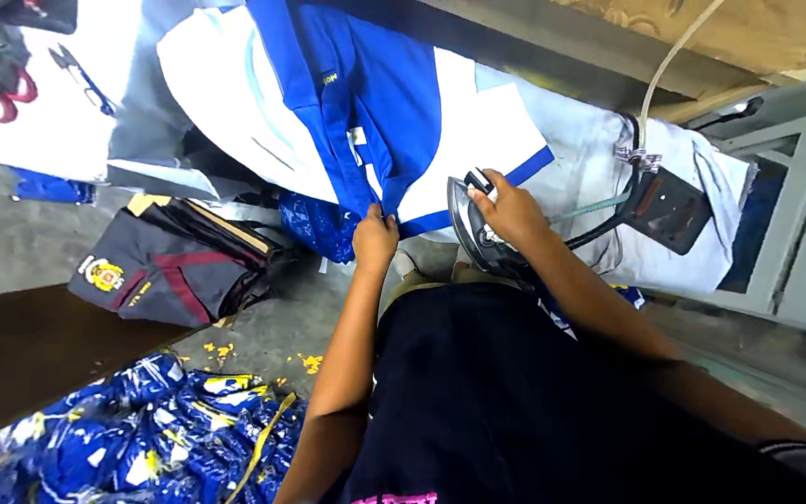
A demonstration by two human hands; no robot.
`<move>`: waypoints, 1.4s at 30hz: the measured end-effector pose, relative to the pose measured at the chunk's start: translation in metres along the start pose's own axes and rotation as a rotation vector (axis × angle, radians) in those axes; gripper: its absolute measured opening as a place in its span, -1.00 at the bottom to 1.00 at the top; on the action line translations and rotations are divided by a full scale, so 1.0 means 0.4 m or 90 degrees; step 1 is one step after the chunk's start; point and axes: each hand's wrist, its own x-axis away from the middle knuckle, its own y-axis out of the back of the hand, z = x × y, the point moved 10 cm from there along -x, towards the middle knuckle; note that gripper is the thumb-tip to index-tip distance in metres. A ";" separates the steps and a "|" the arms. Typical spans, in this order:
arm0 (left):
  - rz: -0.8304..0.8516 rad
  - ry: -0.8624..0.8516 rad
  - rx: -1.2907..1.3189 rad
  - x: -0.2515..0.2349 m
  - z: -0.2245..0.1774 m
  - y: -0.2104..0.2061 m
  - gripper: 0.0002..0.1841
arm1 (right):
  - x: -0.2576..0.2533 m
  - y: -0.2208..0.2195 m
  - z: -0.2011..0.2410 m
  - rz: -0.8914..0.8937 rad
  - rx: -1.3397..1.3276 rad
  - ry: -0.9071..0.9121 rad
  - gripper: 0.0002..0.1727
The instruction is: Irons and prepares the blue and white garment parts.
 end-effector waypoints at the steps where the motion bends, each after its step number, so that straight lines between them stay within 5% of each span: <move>1: 0.007 -0.010 0.018 -0.003 0.007 0.004 -0.64 | 0.009 -0.012 -0.011 -0.012 -0.007 -0.018 -0.34; 7: 0.032 -0.073 0.117 -0.004 0.035 0.006 -0.71 | -0.006 0.001 -0.015 -0.072 -0.068 -0.126 -0.37; 21: 0.078 -0.092 0.142 -0.027 0.053 -0.017 -0.72 | -0.055 0.037 0.013 -0.139 -0.119 -0.178 -0.38; 26: 0.080 -0.096 0.143 -0.025 0.054 -0.016 -0.71 | -0.116 0.071 0.052 -0.150 -0.121 -0.149 -0.38; 34: 0.097 -0.074 0.138 -0.032 0.059 -0.026 -0.67 | -0.013 -0.042 0.065 -0.032 -0.017 -0.001 -0.38; 42: 0.075 -0.053 0.113 -0.026 0.052 -0.021 -0.69 | -0.027 -0.097 0.210 0.066 0.077 0.160 -0.37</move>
